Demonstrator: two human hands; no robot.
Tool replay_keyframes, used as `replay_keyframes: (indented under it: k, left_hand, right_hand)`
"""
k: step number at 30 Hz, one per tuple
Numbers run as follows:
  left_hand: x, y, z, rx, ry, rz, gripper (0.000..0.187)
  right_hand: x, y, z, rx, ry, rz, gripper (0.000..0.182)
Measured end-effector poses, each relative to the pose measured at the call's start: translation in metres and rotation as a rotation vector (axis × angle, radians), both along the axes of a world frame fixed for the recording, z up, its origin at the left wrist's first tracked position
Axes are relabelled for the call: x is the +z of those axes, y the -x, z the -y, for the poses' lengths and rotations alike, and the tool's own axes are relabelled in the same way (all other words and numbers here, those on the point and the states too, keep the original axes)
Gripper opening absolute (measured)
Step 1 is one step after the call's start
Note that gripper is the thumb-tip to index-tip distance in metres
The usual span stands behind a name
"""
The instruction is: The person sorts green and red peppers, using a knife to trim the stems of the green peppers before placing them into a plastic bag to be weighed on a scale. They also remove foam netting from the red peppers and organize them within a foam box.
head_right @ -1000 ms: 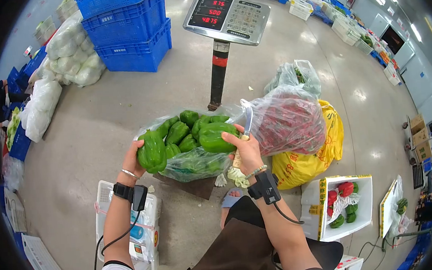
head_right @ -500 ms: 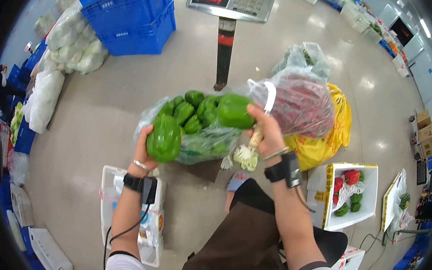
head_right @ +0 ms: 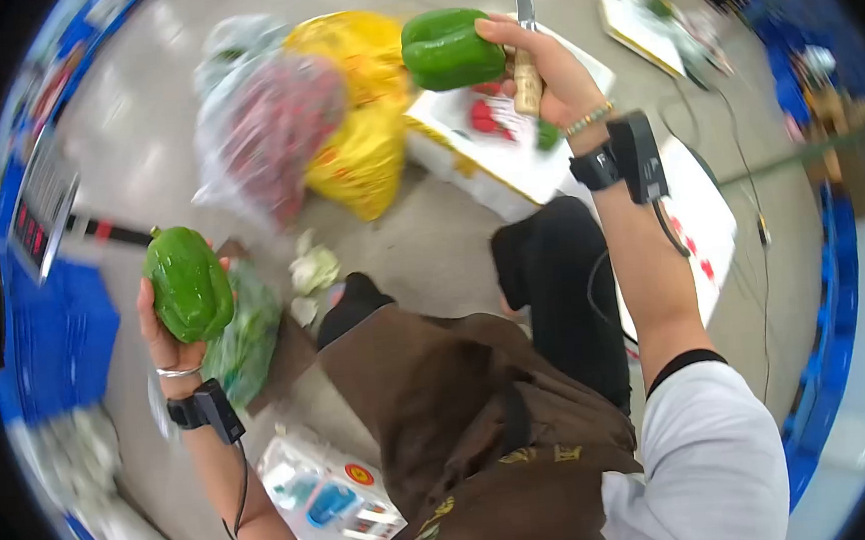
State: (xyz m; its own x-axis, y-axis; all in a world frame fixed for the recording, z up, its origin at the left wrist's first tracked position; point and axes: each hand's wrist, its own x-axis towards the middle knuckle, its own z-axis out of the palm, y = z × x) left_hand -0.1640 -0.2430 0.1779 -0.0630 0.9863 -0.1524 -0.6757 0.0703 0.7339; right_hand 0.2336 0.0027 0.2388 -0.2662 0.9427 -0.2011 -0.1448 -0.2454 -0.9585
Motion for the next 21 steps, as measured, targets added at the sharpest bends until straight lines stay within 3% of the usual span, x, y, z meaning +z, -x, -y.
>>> replay_keyframes:
  k: [3, 6, 7, 9, 11, 12, 13, 14, 15, 17, 18, 19, 20, 21]
  left_hand:
    - [0.009, -0.044, -0.09, -0.107, 0.069, -0.212, 0.06]
    - [-0.006, -0.124, -0.207, -0.2, 0.109, -0.406, 0.055]
    - [-0.019, -0.152, -0.241, -0.207, 0.112, -0.479, 0.055]
    - [-0.069, -0.2, -0.307, -0.217, 0.084, -0.839, 0.064]
    - [-0.101, -0.251, -0.351, -0.26, 0.045, -1.339, 0.074]
    - [-0.126, -0.27, -0.37, -0.296, 0.059, -1.377, 0.076]
    - [-0.152, -0.287, -0.386, -0.335, 0.074, -1.415, 0.078]
    - [-0.176, -0.3, -0.4, -0.355, 0.069, -1.524, 0.078]
    - [-0.201, -0.309, -0.413, -0.372, 0.069, -1.595, 0.08]
    - [-0.229, -0.328, -0.43, -0.405, 0.075, -1.7, 0.081]
    - [-0.244, -0.332, -0.439, -0.429, 0.054, -1.726, 0.081]
    - [-0.259, -0.332, -0.447, -0.458, 0.05, -1.756, 0.082]
    - [-0.271, -0.332, -0.456, -0.477, 0.027, -1.801, 0.082]
    - [-0.278, -0.331, -0.463, -0.498, 0.002, -1.845, 0.082]
  right_hand:
    - [-0.023, -0.088, -0.038, -0.141, -0.023, 0.117, 0.027]
    - [-0.09, -0.142, -0.07, -0.15, 0.132, 0.194, 0.032]
    - [-0.139, -0.157, -0.089, -0.178, 0.185, 0.215, 0.036]
    - [-0.212, -0.162, -0.107, -0.2, 0.269, 0.249, 0.052]
    - [-0.268, -0.143, -0.116, -0.41, 0.294, 0.382, 0.058]
    - [-0.296, -0.142, -0.128, -0.284, 0.387, 0.502, 0.065]
    - [-0.284, -0.133, -0.126, -0.237, 0.398, 0.589, 0.066]
    - [-0.323, -0.126, -0.133, -0.294, 0.232, 0.699, 0.067]
    - [-0.331, -0.12, -0.135, -0.254, 0.277, 0.786, 0.072]
    - [-0.34, -0.116, -0.134, -0.232, 0.111, 0.882, 0.074]
    - [-0.339, -0.122, -0.135, -0.166, 0.14, 0.761, 0.075]
    - [-0.358, -0.124, -0.14, -0.149, 0.129, 0.83, 0.069]
    - [-0.354, -0.134, -0.146, -0.102, 0.245, 0.661, 0.06]
    - [-0.356, -0.146, -0.147, -0.171, 0.178, 0.576, 0.048]
